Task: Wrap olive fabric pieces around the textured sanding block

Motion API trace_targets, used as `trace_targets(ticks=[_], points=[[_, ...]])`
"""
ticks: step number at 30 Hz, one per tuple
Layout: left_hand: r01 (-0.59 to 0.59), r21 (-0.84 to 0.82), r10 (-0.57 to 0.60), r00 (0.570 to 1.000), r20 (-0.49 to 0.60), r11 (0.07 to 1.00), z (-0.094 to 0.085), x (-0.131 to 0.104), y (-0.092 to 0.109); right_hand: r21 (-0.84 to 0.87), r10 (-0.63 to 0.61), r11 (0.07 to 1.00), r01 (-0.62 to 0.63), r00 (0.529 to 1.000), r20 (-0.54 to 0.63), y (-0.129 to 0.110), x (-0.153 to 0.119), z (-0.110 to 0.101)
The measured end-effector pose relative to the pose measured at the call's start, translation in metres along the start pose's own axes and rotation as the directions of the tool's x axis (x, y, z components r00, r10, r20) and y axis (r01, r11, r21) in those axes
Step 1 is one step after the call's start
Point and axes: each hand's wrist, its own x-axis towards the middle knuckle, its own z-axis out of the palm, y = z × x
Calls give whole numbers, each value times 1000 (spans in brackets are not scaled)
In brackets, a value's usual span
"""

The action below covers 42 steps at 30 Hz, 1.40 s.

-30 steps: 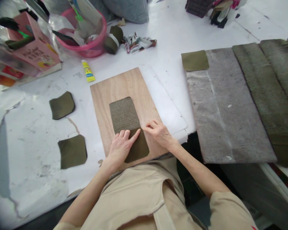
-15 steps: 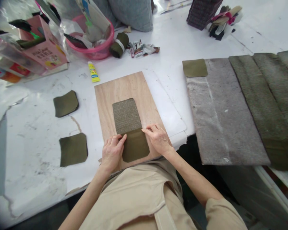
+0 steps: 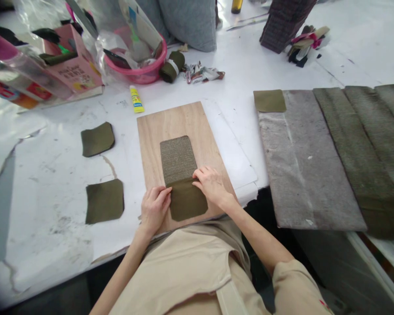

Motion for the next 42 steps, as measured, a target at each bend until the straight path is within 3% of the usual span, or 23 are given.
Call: trace_targets(ticks=[4, 7, 10, 12, 15, 19, 22, 26, 29, 34, 42], points=[[3, -29, -4, 1000, -17, 1000, 1, 0, -1, 7, 21, 1000, -22, 993, 114, 1, 10, -7], [14, -58, -14, 1000, -15, 998, 0, -2, 0, 34, 5, 999, -9, 994, 112, -2, 9, -12], [44, -92, -47, 999, -27, 995, -3, -2, 2, 233, 50, 970, -68, 995, 84, -9, 1, -17], [57, -120, -63, 997, -50, 991, -7, 2, 5, 470, 122, 868, -159, 987, 108, -14, -5, -18], [35, -229, -43, 999, -30, 973, -14, 16, 12, 755, 205, 608, -245, 967, 150, -20, -12, -14], [61, -445, -12, 994, 113, 894, -21, 37, 19, 915, 266, 306, -262, 947, 182, -29, -15, -7], [249, -632, -124, 964, 237, 734, -26, 42, 23, 944, 295, 195, -267, 934, 203, -36, -16, -7], [489, -779, -264, 871, 414, 392, -29, 38, 23, 940, 334, 146, -310, 909, 248, -42, -14, -7], [545, -804, -306, 827, 471, 236, -29, 33, 20, 931, 352, 157, -329, 900, 258, -47, -11, -6], [558, -820, -366, 795, 484, 128, -32, 26, 14, 913, 380, 204, -353, 888, 259, -57, -6, -5], [572, -818, -411, 761, 503, 58, -34, 17, 5, 907, 428, 115, -405, 844, 323, -68, -3, 3]])
